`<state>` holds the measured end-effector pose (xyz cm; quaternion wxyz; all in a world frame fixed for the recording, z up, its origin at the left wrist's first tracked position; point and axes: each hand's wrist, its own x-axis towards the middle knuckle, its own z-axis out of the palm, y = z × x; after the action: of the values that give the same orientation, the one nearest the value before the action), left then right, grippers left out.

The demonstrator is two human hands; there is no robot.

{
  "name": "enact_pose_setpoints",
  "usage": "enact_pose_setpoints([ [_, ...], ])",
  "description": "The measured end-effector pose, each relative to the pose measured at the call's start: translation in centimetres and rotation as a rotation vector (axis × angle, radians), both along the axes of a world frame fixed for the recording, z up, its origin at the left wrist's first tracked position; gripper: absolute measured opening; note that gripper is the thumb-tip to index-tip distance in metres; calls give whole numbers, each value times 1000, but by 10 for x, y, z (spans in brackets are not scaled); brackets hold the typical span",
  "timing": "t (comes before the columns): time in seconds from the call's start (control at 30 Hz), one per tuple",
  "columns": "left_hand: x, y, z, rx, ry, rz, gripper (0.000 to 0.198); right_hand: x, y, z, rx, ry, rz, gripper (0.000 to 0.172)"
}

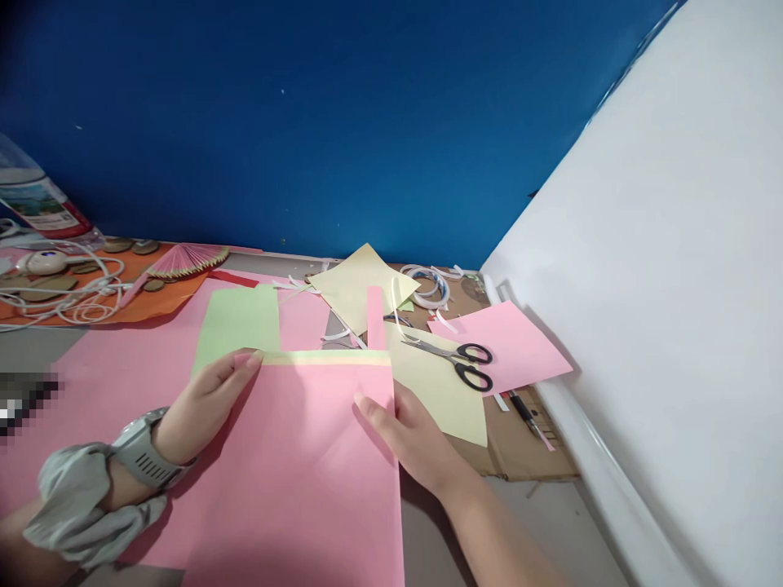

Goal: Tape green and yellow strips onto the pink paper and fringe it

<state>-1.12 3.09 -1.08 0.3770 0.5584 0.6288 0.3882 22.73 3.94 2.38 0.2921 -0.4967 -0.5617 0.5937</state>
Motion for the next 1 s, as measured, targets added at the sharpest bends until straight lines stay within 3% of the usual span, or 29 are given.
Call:
enact_pose_setpoints([
  [0.13,0,0,1,-19,1,-21,35,1,1,-1,79,12,-125,45],
  [0.27,0,0,2,-12,26,-74,37,5,7,-2,115,-82,-262,38],
  [0.5,0,1,0,-19,60,-82,35,14,20,-14,203,-76,-288,25],
  [0.7,0,-1,1,-5,52,-81,37,19,24,-17,188,-60,-312,34],
  [0.9,0,-1,0,11,-28,-13,34,18,24,-23,93,157,-324,27],
  [1.0,2,-1,2,-3,-45,-59,34,18,25,-23,32,297,-295,36],
])
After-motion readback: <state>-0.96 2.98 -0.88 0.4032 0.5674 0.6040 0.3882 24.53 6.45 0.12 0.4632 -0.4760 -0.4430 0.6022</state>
